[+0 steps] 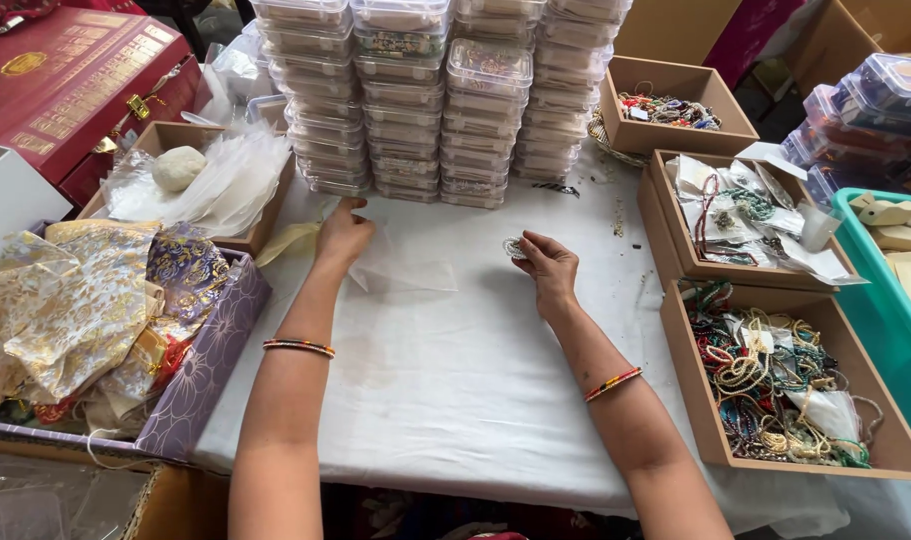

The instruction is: The person folds a small piece of patterned fabric, places it into a clear plastic container, and stacks it with others. They then pick up a beaded necklace, coil it, place it into a small plastic bag, and wrap it in fabric before placing it into another container. Finally, they handle a tangled string of beads, separating and coiling it.

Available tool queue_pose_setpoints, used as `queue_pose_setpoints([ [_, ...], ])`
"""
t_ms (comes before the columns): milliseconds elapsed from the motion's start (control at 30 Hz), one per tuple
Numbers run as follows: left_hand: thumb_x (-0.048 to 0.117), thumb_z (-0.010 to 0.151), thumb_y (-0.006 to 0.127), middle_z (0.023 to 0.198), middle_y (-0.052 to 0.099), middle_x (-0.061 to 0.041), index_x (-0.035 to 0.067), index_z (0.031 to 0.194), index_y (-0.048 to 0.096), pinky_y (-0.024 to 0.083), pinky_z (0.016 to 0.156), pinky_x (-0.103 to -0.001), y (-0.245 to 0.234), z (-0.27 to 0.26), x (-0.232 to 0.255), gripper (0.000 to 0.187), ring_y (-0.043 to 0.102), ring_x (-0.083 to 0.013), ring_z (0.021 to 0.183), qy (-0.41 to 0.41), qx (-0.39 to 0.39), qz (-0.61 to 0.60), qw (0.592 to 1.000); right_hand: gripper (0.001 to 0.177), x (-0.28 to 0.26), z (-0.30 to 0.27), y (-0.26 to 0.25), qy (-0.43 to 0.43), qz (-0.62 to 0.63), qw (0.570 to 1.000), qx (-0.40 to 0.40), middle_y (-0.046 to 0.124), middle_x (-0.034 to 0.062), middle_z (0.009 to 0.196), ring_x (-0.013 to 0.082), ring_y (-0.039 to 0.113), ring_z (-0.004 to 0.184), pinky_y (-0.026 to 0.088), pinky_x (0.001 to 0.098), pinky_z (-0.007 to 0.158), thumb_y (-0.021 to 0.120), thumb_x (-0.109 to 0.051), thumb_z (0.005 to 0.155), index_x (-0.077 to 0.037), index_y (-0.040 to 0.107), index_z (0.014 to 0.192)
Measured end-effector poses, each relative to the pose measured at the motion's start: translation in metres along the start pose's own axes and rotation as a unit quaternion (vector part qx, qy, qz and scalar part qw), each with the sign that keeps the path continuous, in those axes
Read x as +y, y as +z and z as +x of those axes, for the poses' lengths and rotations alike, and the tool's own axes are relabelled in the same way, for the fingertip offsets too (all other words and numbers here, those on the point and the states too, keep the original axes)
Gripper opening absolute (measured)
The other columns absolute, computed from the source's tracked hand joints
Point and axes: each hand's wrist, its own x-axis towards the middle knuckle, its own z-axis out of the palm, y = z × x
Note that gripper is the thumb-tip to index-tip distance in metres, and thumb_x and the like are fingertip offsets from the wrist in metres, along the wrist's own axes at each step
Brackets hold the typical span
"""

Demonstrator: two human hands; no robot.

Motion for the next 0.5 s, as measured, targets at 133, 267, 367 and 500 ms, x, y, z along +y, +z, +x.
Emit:
queue_pose_setpoints([
  [133,0.022,0.1,0.057,0.12,0.075,-0.011,0.014,0.13,0.069,0.053,0.1,-0.042,-0.015,-0.015,0.012,0.034,0.07,-0.0277,0.113,0.075,0.103,0.135,0.983,0.026,0.002,0.0,0.002,0.002,-0.017,1.0,-0.013,0.076,0.0098,0.1,0.0171,0.073,0.089,0.066,0.033,0.081,0.074,-0.01,0.093,0.001,0.073,0.117],
  [267,0.024,0.085,0.077,0.132,0.066,-0.014,0.009,0.128,0.066,0.045,0.102,-0.051,-0.02,-0.061,0.077,0.047,0.058,-0.0372,0.123,0.279,0.19,0.261,0.904,0.026,-0.01,-0.011,0.01,0.01,-0.064,0.998,-0.008,0.077,0.0095,0.102,0.0162,0.075,0.092,0.067,0.0318,0.084,0.072,-0.012,0.094,-0.002,0.073,0.118],
  [367,0.05,0.085,0.083,0.135,0.064,-0.009,0.016,0.131,0.063,0.039,0.112,-0.055,-0.013,-0.07,0.088,0.06,0.056,-0.0287,0.127,0.261,-0.017,0.299,0.918,0.025,-0.012,-0.012,0.012,0.011,-0.072,0.997,-0.011,0.077,0.01,0.102,0.0162,0.075,0.092,0.067,0.0318,0.083,0.072,-0.011,0.094,-0.002,0.073,0.118],
  [500,0.042,0.059,0.095,0.139,0.061,-0.005,0.029,0.134,0.065,0.027,0.111,-0.063,-0.003,-0.062,0.064,0.081,0.049,-0.0298,0.133,0.279,-0.237,0.38,0.849,0.025,-0.008,-0.01,0.01,0.009,-0.062,0.998,-0.019,0.077,0.0096,0.101,0.0163,0.075,0.091,0.067,0.0317,0.081,0.073,-0.011,0.093,-0.002,0.074,0.116],
])
